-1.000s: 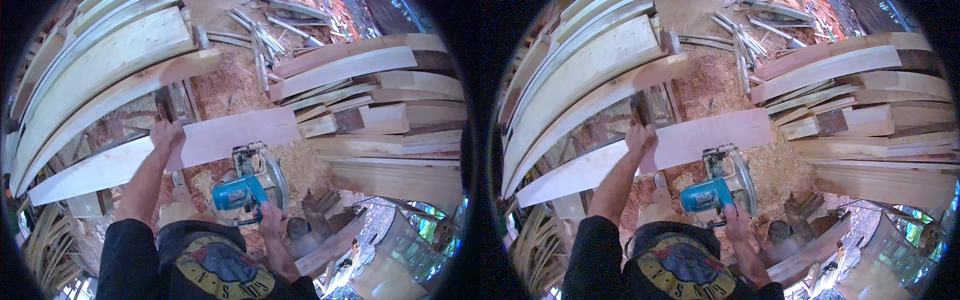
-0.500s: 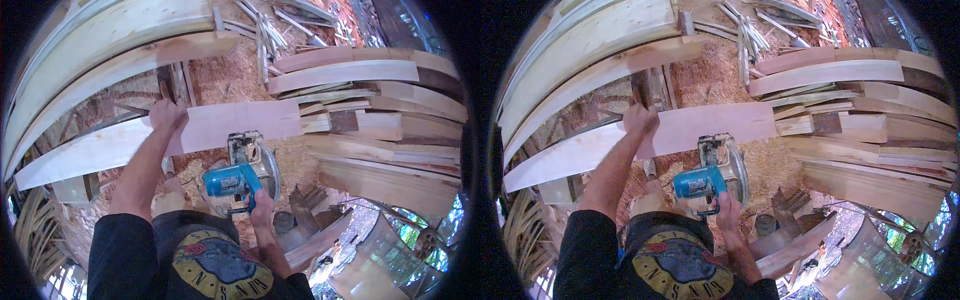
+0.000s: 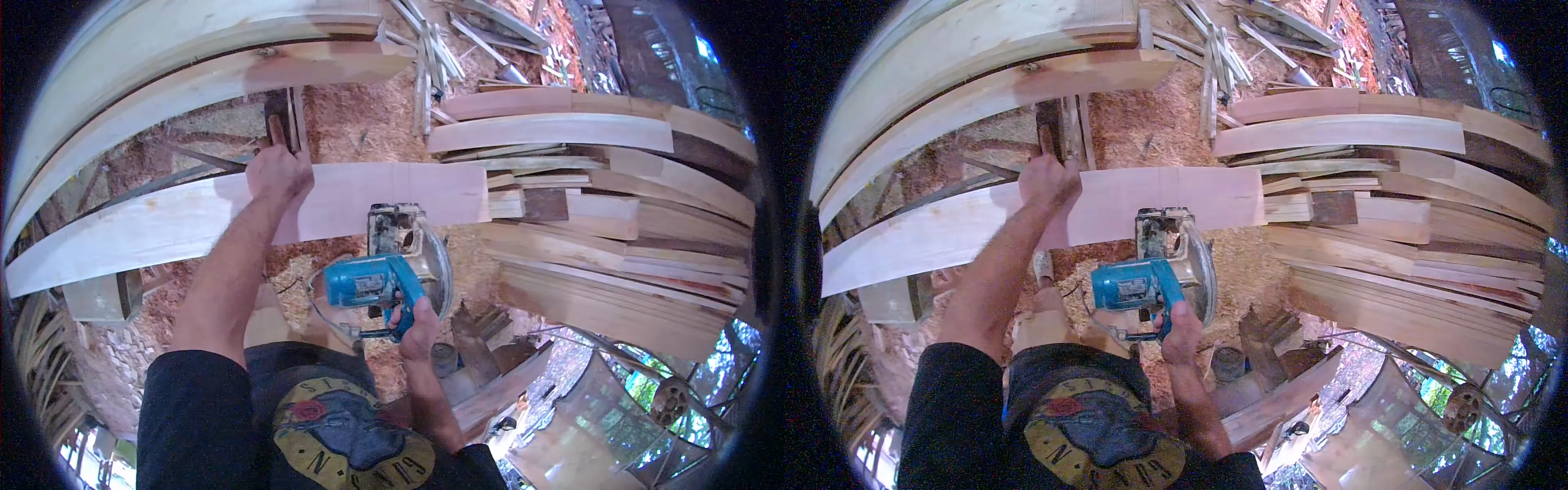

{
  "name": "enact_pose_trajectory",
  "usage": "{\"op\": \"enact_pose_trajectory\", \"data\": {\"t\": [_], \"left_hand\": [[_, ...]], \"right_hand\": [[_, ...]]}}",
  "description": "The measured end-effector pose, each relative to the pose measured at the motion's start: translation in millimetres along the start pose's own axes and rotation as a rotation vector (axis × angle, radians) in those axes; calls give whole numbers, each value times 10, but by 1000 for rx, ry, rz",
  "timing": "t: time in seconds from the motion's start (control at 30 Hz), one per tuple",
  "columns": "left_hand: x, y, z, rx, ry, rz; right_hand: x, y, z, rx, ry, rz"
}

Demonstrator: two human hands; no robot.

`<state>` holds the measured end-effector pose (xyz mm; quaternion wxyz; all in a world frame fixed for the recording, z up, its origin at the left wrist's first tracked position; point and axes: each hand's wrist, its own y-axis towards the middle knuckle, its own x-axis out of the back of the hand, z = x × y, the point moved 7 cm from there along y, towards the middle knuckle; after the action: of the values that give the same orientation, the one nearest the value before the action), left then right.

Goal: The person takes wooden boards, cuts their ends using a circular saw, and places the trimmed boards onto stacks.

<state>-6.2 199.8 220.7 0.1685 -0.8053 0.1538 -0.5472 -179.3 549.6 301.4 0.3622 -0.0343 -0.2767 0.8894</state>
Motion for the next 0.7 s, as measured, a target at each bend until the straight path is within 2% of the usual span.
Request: {"op": "enact_pose_trajectory", "data": {"t": [0.2,0.5,0.6,0.7], "left_hand": [[-56,35,4,-38,12,-74],[30,-5,-9,10,1,-9],[-101,71,2,-69,70,-7],[90,-66,-45,25,-18,-7]], "right_hand": [[12,28,-35,9,6,19],[70,52,-135,-2,58,37],[65,28,-69,23,9,24],[50,23,-33,15,-31,16]]}}
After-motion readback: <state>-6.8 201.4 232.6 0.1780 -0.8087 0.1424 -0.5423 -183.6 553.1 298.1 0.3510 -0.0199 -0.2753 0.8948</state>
